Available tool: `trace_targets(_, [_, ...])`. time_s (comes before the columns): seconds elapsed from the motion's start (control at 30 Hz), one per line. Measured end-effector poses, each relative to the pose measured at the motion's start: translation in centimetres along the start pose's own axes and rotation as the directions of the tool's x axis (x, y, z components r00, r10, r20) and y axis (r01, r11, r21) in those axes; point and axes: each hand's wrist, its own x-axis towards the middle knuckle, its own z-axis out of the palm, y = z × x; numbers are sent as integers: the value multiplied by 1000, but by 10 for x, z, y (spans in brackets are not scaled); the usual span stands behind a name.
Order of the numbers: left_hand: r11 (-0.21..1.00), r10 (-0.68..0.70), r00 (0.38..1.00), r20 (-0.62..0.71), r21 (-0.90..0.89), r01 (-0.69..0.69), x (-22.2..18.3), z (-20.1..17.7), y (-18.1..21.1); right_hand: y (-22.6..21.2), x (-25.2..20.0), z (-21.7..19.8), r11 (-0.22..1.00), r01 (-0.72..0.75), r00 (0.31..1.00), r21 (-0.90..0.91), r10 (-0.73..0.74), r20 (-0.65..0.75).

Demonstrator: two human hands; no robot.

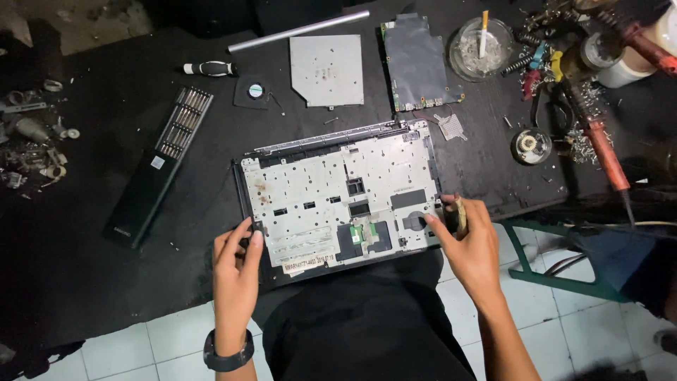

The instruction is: Cleaning internal laptop components with a brush and reassembling the chassis by fitting the keyboard assembly.

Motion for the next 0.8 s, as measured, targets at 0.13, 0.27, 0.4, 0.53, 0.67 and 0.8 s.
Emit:
trace_targets(0.13, [987,-140,990,6,-78,140,-4,-4,22,14,-1,4,1000,0,1000,-22,0,7])
trace_targets(0.27, [806,-191,980,46,-563,184,-13,3,11,13,-2,6,998,57,998,-17,-57,7])
trace_targets(0.4, [491,-413,900,136,-800,346,-15,13,41,11,0,9,996,60,998,-68,-59,17])
trace_targets(0.53, [467,-300,929,216,-816,341,-19,11,31,3,-4,9,992,47,999,-116,-46,11])
trace_targets(0.67, [383,-165,929,332,-846,371,-21,12,28,3,-6,10,955,-107,993,-277,116,18])
trace_targets(0.8, [338,-129,914,385,-850,405,-21,17,15,22,-5,10,962,-98,995,-253,98,-14])
